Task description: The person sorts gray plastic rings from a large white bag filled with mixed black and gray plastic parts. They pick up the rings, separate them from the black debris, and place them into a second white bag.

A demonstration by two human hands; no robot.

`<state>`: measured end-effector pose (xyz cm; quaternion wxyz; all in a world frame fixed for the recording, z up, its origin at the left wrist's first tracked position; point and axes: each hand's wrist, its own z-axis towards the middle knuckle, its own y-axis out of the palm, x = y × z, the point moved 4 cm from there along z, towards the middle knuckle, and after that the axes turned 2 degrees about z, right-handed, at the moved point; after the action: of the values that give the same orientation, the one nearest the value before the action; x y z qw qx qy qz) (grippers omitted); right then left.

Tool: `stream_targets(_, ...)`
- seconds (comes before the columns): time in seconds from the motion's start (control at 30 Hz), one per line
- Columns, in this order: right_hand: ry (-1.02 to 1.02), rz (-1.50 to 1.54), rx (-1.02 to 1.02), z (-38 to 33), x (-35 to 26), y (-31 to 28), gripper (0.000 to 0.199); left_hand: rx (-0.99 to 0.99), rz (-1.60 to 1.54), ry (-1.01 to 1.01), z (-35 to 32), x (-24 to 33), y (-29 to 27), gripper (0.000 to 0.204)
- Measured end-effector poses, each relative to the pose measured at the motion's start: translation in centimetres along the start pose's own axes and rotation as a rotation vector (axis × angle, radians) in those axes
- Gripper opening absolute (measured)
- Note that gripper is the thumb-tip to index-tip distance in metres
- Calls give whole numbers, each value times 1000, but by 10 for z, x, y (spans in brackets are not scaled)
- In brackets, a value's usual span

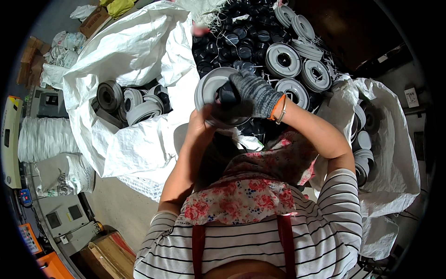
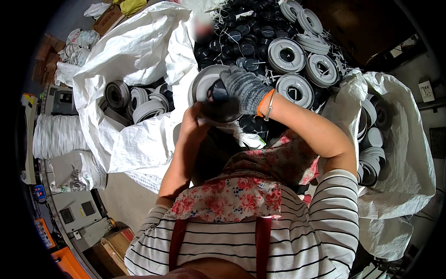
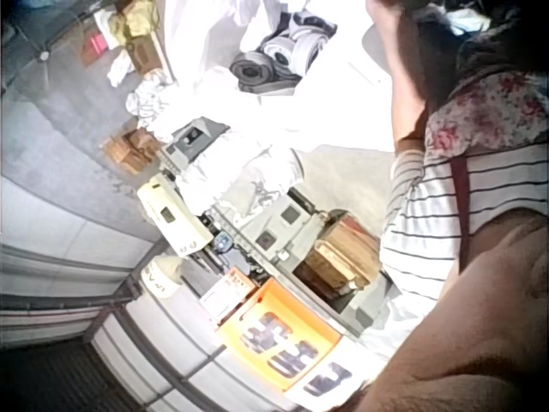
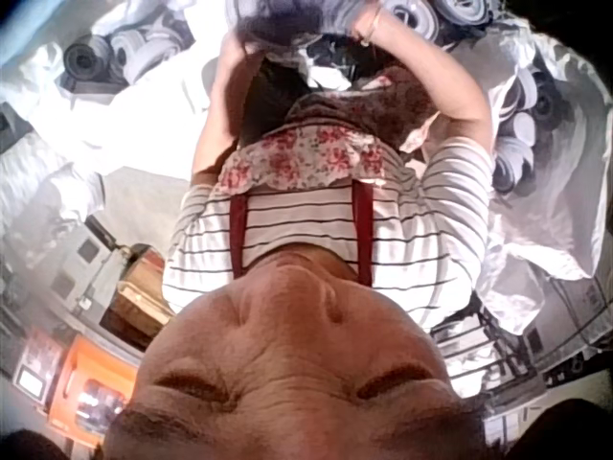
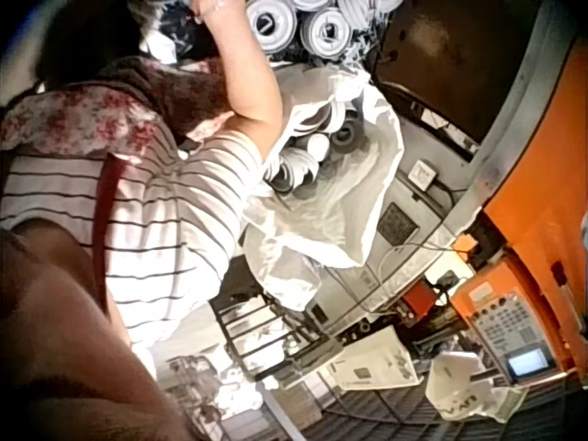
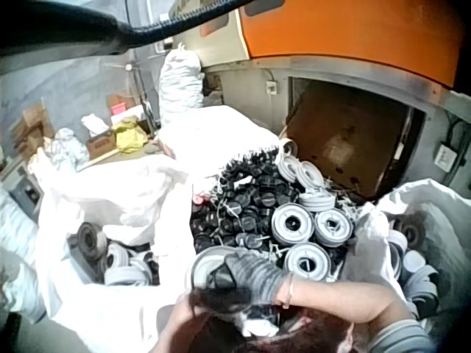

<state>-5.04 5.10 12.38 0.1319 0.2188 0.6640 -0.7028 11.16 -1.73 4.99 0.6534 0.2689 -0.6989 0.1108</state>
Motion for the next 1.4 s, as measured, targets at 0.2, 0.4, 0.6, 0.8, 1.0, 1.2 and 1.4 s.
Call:
stream_targets(0.2, -364, -19, 80, -3, 7, 26, 67, -52, -382, -62, 2, -6, 0, 53)
stream_targets(0.4, -576, -11, 73, -11, 8, 37, 54, -77, -420, -205, 1, -4, -4, 49)
stream_targets(0.6, 224, 635, -366, 10, 68, 88, 44, 198, -14, -38, 3, 7, 16, 35)
stream_targets(0.8, 331, 634, -367, 13, 76, 93, 50, 217, 39, -140, 2, -11, 5, 29)
stream_targets(1.0, -64, 259, -397, 31, 73, 109, 54, 230, -140, -32, 10, 14, 5, 31)
stream_targets(1.2, -233, 286, -187, 33, 11, 65, 54, 260, 385, -178, 6, 14, -11, 37)
stream_targets(1.4, 209, 280, 348, 51, 120, 69, 51, 753, 958, 508, 41, 66, -87, 95)
